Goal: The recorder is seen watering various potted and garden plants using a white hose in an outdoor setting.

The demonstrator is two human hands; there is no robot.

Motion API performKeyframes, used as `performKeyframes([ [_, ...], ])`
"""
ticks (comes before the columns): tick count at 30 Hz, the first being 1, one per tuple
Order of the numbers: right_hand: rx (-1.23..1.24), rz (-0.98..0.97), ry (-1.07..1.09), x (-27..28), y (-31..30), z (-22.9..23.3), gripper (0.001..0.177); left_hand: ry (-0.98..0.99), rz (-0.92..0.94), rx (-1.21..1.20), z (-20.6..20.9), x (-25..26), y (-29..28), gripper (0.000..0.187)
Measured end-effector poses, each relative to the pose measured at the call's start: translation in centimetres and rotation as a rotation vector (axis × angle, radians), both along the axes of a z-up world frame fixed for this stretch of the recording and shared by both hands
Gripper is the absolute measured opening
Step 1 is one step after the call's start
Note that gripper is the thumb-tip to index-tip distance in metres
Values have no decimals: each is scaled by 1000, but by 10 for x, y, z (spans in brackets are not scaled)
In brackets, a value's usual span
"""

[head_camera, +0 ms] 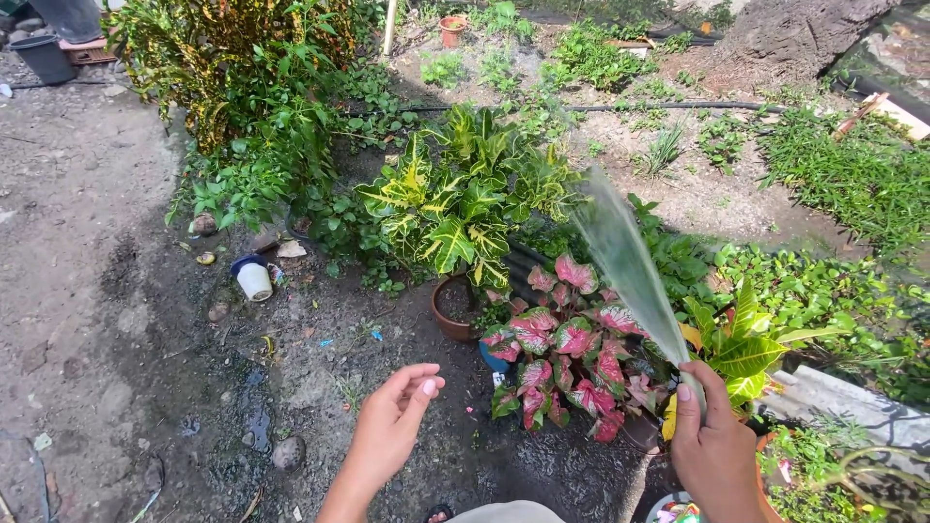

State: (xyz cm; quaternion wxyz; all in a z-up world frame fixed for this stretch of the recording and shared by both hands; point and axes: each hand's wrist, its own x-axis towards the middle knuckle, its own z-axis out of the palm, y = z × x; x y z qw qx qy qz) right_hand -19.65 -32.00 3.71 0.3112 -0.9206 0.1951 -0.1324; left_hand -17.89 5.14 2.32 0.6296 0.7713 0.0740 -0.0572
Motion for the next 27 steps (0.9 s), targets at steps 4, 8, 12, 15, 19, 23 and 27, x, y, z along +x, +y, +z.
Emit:
performKeyframes([
  [4, 26, -3, 12, -2, -3, 3, 37, 6, -5, 3, 0, 1, -2, 32],
  [8, 31, -17, -3, -3, -7, 2, 36, 2, -9, -8, -3, 3, -6, 32],
  [12, 54, -12, -26, -5, -7, 5, 35, -1, -18, 0, -3, 4, -7, 32],
  [15, 74, -33, -23, -7, -6, 8, 35, -14, -26, -3, -5, 4, -8, 32],
  [19, 67, -52, -38, -8, -5, 13, 34, -17, -32, 5, -4, 3, -9, 33],
  [23, 48, -39, -87, -7, -5, 16, 33, -5, -35, 2, -3, 3, -9, 33],
  [27, 69, -48, -71, -8, -2, 25, 33, -9, -28, -10, -2, 2, -9, 33],
])
